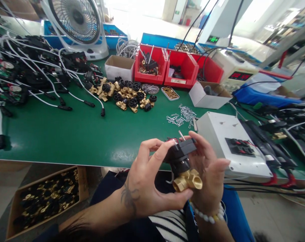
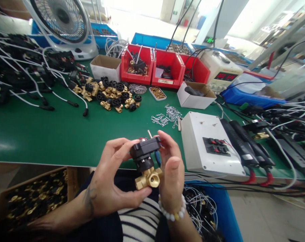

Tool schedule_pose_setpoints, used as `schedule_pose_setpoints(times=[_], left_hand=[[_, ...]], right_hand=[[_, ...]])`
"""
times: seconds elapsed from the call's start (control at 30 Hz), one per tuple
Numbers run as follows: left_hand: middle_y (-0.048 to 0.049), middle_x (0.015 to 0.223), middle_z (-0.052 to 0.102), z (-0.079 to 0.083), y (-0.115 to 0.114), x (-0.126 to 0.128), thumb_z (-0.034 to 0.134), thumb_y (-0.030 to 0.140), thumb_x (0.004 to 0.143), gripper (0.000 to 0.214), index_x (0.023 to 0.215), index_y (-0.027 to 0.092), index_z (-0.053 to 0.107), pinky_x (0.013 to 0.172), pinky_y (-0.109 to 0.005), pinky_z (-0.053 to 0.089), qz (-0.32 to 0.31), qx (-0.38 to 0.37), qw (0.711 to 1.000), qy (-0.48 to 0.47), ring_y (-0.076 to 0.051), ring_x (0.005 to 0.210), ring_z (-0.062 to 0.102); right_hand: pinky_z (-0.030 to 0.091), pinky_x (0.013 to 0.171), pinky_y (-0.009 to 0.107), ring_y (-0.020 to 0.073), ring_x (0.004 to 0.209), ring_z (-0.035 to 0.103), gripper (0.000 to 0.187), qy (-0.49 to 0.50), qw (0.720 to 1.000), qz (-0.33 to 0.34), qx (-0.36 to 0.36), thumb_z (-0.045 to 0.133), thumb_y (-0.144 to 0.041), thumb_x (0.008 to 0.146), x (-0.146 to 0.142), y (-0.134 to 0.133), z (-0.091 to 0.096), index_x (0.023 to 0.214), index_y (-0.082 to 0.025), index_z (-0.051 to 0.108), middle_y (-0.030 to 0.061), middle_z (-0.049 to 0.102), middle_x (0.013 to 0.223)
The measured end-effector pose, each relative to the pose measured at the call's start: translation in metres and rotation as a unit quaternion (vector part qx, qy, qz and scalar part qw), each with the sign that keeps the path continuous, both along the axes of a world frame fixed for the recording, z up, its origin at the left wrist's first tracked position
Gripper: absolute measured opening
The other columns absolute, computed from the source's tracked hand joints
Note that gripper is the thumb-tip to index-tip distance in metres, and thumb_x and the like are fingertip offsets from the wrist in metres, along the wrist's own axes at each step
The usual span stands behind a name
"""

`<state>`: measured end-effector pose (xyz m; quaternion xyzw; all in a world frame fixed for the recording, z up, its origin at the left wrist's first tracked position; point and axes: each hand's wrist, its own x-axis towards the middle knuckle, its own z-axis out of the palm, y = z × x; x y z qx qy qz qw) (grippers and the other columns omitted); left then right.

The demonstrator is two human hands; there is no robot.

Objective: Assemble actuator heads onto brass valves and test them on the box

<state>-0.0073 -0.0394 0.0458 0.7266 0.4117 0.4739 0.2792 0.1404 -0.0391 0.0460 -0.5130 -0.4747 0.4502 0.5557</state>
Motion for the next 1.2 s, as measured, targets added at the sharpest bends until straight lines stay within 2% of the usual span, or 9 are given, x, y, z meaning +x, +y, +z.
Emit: schedule_pose_setpoints(times=[0.2,0.4,0.47,0.57,0.67,0.77,0.93,1.07,1.2], left_hand=[[-0.0110,0.117,0.049,0.002,-0.004,0.007,0.079,0.037,0.069,0.082,0.138,0.014,0.042,0.092,-0.030,0.057,-0.004,0.009,1.000,0.000,-0.021,0.106,0.057],[-0.0097,0.109,0.050,-0.004,-0.003,0.011,0.080,0.038,0.066,0.083,0.137,0.012,0.044,0.082,-0.030,0.060,0.021,0.021,0.999,-0.014,-0.020,0.095,0.057],[-0.0076,0.107,0.049,-0.010,0.003,0.008,0.079,0.037,0.068,0.078,0.136,0.016,0.045,0.082,-0.032,0.061,0.012,-0.016,1.000,-0.022,-0.019,0.095,0.057],[-0.0046,0.104,0.048,-0.024,0.014,0.000,0.077,0.035,0.072,0.067,0.131,0.022,0.050,0.083,-0.035,0.061,0.028,-0.092,0.995,-0.032,-0.019,0.094,0.060],[-0.0034,0.106,0.047,-0.040,0.025,-0.006,0.075,0.037,0.075,0.062,0.130,0.023,0.051,0.088,-0.038,0.060,0.057,-0.134,0.989,-0.037,-0.020,0.098,0.061],[-0.0039,0.108,0.048,-0.049,0.033,-0.010,0.071,0.037,0.078,0.059,0.130,0.023,0.050,0.090,-0.038,0.059,0.060,-0.144,0.987,-0.044,-0.020,0.103,0.060],[-0.0058,0.113,0.049,-0.054,0.036,-0.012,0.070,0.036,0.079,0.061,0.133,0.022,0.047,0.092,-0.039,0.057,0.037,-0.133,0.989,-0.050,-0.021,0.105,0.060],[-0.0071,0.115,0.049,-0.053,0.035,-0.014,0.070,0.037,0.079,0.062,0.133,0.021,0.047,0.092,-0.039,0.057,0.031,-0.141,0.988,-0.058,-0.022,0.105,0.060],[-0.0076,0.115,0.050,-0.052,0.035,-0.014,0.070,0.038,0.078,0.063,0.134,0.019,0.047,0.092,-0.040,0.056,0.031,-0.144,0.987,-0.062,-0.023,0.105,0.060]], right_hand=[[0.051,0.087,0.042,0.0269,0.098,0.061,0.045,0.095,0.993,-0.053,0.040,0.036,-0.058,0.098,-0.014,0.007,0.012,0.109,-0.025,0.064,0.0089,0.061,0.105],[0.051,0.085,0.042,0.0254,0.091,0.061,0.049,0.085,0.992,-0.091,0.029,0.026,-0.056,0.100,-0.021,0.013,0.002,0.093,-0.025,0.063,0.0066,0.059,0.093],[0.051,0.085,0.041,0.0240,0.092,0.062,0.051,0.018,0.997,-0.074,0.025,0.023,-0.057,0.100,-0.017,0.020,-0.003,0.097,-0.023,0.062,0.0068,0.062,0.094],[0.051,0.085,0.038,0.0223,0.096,0.061,0.037,-0.160,0.985,-0.040,0.045,0.047,-0.052,0.095,0.004,0.044,-0.003,0.109,-0.021,0.061,0.0079,0.064,0.103],[0.051,0.082,0.037,0.0229,0.096,0.062,0.034,-0.332,0.937,-0.082,0.067,0.063,-0.037,0.086,0.033,0.085,0.002,0.113,-0.017,0.058,0.0101,0.064,0.104],[0.050,0.081,0.038,0.0230,0.091,0.062,0.017,-0.486,0.871,-0.076,0.003,0.062,-0.025,0.086,0.051,0.130,0.001,0.101,-0.016,0.062,0.0117,0.064,0.102],[0.047,0.076,0.038,0.0254,0.083,0.060,0.015,-0.544,0.834,-0.026,-0.089,0.074,-0.016,0.073,0.048,0.169,-0.022,0.073,-0.019,0.059,0.0069,0.062,0.079],[0.045,0.072,0.033,0.0220,0.075,0.060,0.025,-0.548,0.830,0.014,-0.108,0.068,-0.009,0.075,0.042,0.168,-0.030,0.061,-0.021,0.051,0.0025,0.059,0.067],[0.045,0.073,0.034,0.0217,0.074,0.059,0.024,-0.520,0.850,0.028,-0.080,0.064,-0.007,0.075,0.040,0.157,-0.023,0.060,-0.021,0.051,0.0043,0.061,0.069]])
